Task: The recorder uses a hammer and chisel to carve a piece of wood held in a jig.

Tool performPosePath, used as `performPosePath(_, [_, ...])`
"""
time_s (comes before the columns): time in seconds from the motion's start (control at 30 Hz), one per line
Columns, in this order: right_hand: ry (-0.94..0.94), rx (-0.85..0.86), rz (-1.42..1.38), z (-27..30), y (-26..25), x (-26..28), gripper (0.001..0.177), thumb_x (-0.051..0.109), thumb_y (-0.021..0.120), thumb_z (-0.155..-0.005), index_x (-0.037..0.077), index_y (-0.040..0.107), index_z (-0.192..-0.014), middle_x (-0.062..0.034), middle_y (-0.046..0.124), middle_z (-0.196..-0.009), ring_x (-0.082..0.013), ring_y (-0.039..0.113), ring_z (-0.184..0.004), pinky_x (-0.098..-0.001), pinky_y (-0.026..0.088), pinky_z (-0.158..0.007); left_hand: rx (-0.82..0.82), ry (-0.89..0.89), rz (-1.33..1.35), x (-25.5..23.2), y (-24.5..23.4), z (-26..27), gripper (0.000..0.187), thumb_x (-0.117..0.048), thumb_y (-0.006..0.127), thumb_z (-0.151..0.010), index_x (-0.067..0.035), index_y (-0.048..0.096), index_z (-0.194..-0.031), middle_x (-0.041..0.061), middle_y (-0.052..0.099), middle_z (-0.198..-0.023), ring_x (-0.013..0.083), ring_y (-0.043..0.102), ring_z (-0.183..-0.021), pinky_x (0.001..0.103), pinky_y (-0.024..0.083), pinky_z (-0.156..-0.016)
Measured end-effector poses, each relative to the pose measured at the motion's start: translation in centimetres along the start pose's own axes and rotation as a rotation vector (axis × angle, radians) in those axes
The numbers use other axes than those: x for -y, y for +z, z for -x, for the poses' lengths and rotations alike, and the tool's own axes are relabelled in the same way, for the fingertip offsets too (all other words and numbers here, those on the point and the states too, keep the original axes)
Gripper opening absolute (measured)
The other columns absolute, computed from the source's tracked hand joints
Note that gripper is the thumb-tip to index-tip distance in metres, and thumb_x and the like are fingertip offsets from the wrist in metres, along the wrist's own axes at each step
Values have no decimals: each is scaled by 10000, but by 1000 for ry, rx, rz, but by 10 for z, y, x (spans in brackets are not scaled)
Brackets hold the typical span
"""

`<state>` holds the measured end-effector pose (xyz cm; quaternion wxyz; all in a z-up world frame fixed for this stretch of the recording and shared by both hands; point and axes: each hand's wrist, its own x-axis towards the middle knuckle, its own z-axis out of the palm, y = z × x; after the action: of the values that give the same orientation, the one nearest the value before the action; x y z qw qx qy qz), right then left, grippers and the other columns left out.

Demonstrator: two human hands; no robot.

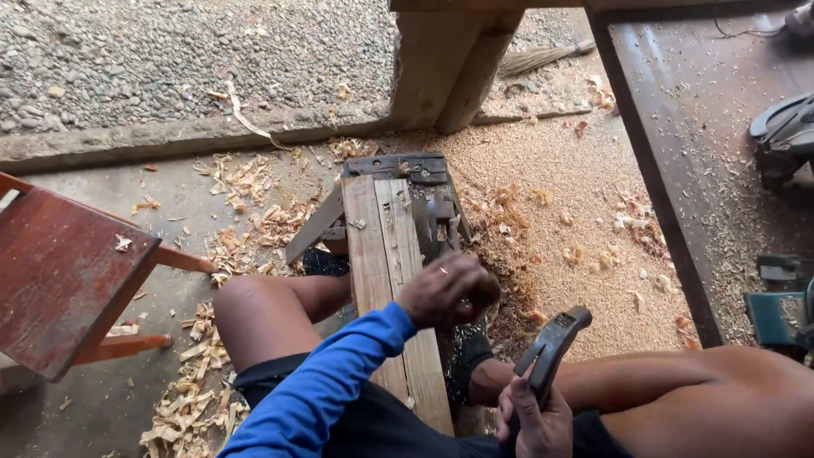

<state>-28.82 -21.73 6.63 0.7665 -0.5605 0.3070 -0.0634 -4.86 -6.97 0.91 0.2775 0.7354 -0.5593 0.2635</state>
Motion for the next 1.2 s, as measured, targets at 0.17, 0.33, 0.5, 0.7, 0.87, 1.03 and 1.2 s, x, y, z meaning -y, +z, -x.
performPosePath(0.17, [-31, -29, -46, 9, 4, 13, 331, 336, 665, -933, 24, 582, -1009, -110, 546, -631, -202, 527, -413, -312, 434, -387, -637, -598, 679, 27, -30, -23, 354, -383, 605, -1166, -129, 463, -1368, 108, 705, -1287, 241, 728, -1123, 381, 632, -971])
performPosePath(0.33, [11, -46, -8, 8, 10, 23, 340, 356, 635, -950, 25, 559, -951, -105, 547, -638, -200, 536, -417, -320, 452, -395, -972, -662, 993, 46, -73, -51, 611, -524, 617, -1044, -136, 340, -1425, 91, 650, -1116, 171, 685, -899, 315, 587, -783])
performPosePath(0.5, [41, -27, 23, 11, 16, 27, 344, 360, 618, -958, 22, 554, -936, -96, 545, -638, -191, 531, -420, -320, 462, -408, -920, -693, 1202, 63, -55, -22, 720, -490, 758, -979, -119, 374, -1462, 67, 616, -954, 134, 572, -735, 292, 517, -666])
performPosePath(0.7, [91, 14, 38, 18, 27, 40, 330, 351, 626, -963, 26, 564, -950, -92, 543, -653, -173, 532, -456, -309, 462, -439, -653, -732, 1278, 71, -48, -31, 686, -484, 749, -981, -119, 395, -1441, 40, 627, -922, 108, 593, -706, 256, 501, -603])
performPosePath(0.87, [73, 40, 38, 19, 28, 42, 331, 351, 631, -964, 27, 564, -966, -87, 544, -666, -166, 530, -475, -306, 466, -459, -553, -665, 1246, 81, -45, -35, 684, -504, 726, -999, -67, 441, -1441, 33, 664, -895, 95, 623, -713, 258, 523, -623])
performPosePath(1.03, [73, 66, 40, 21, 31, 44, 325, 354, 629, -958, 37, 565, -984, -85, 544, -665, -160, 529, -473, -298, 461, -454, -445, -643, 1181, 85, -39, -28, 762, -548, 732, -957, 19, 503, -1413, 26, 691, -843, 93, 654, -705, 259, 563, -637])
performPosePath(1.2, [81, 97, 64, 22, 32, 46, 326, 360, 620, -965, 39, 568, -985, -77, 547, -671, -148, 537, -482, -285, 465, -462, -371, -620, 1072, 76, -50, -28, 727, -559, 767, -930, 34, 579, -1305, 16, 701, -844, 84, 667, -740, 254, 550, -671])
